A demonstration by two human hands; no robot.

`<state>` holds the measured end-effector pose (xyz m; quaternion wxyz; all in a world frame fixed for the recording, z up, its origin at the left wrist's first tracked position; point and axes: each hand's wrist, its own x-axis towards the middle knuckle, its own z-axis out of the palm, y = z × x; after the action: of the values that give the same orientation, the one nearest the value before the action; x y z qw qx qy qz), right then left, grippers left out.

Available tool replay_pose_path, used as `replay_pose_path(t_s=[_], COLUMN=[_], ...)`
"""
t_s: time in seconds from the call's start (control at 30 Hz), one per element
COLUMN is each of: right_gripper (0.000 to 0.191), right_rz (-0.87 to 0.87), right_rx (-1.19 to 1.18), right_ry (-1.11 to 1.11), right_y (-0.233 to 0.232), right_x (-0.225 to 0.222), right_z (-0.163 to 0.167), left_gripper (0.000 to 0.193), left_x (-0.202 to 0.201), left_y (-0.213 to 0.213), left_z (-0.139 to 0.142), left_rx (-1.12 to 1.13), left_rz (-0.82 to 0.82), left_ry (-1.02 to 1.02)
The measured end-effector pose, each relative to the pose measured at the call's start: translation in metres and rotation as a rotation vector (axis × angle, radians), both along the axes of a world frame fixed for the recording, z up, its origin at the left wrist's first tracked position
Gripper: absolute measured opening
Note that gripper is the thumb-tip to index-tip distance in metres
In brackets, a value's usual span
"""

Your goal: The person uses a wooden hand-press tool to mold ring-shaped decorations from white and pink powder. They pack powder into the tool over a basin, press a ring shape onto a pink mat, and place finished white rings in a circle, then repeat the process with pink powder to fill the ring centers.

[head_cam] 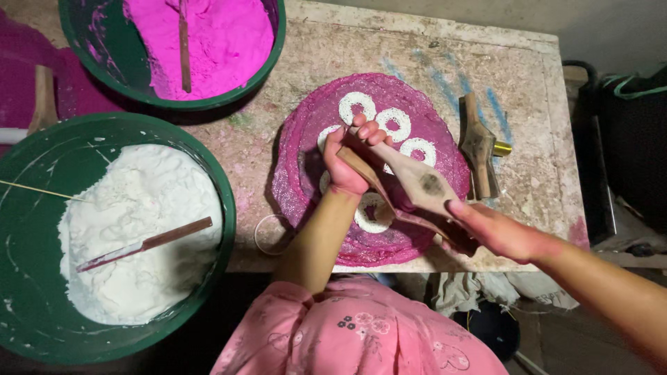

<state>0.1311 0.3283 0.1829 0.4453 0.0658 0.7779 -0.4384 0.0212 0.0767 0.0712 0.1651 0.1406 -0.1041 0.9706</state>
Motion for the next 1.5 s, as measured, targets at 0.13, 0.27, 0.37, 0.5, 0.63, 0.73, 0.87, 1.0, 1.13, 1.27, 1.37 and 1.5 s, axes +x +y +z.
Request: replay_pose_path(t_s=[0.13, 0.27, 0.37, 0.5, 0.63, 0.73, 0.87, 1.0, 1.13, 1.27, 1.37, 1.5], right_gripper=[0.074, 0.069, 0.075, 0.075, 0.067, 0.072, 0.071, 0.074, 0.066, 0.066, 0.069, 0.067], right_rz=[-0.028, -0.027, -0.047, -0.028, -0.020, 0.044, -0.029, -0.065, -0.049, -0.050, -0.008, 0.003], right_rx=[0.105, 0.080, 0.095, 0.185, -0.074, -0.320, -0.218, 0.126, 0.183, 0.155, 0.233, 0.033], right_ry=[0.191, 0.252, 0.132, 0.151, 0.237, 0.065, 0.133, 0.268, 0.363, 0.317, 0.319, 0.603], right_y=[-0.023, -0.031, -0.022, -0.020, -0.027, -0.009, 0.016, 0.007, -0.017, -0.018, -0.011, -0.020], right_x=[0.006, 0.016, 0.014, 0.007, -0.003, -0.019, -0.040, -0.058, -0.064, -0.063, -0.069, -0.069], right_z=[-0.014, -0.024, -0.024, -0.025, -0.021, -0.006, 0.000, -0.016, -0.029, -0.023, -0.022, -0.040], left_gripper=[0.023, 0.023, 0.023, 0.025, 0.025, 0.027, 0.025, 0.025, 0.026, 0.026, 0.027, 0.029], left_x=[-0.012, -0.010, -0.005, -0.010, -0.024, -0.030, -0.057, -0.086, -0.099, -0.093, -0.095, -0.099], left_y=[-0.006, -0.013, -0.007, -0.003, -0.022, -0.028, -0.011, 0.002, -0.001, 0.004, 0.010, -0.002], left_z=[-0.021, -0.029, -0.030, -0.012, 0.027, 0.052, 0.058, 0.034, 0.008, -0.001, 0.000, 0.020], left_rx=[0.080, 0.001, -0.018, 0.023, -0.122, -0.302, -0.218, -0.044, -0.080, -0.126, -0.139, -0.127], left_rz=[-0.058, -0.051, -0.038, -0.052, -0.034, -0.023, -0.051, -0.050, -0.044, -0.029, 0.022, -0.002], left_ry=[0.059, 0.049, -0.002, -0.001, 0.157, 0.146, 0.167, 0.165, 0.153, 0.091, 0.061, 0.156])
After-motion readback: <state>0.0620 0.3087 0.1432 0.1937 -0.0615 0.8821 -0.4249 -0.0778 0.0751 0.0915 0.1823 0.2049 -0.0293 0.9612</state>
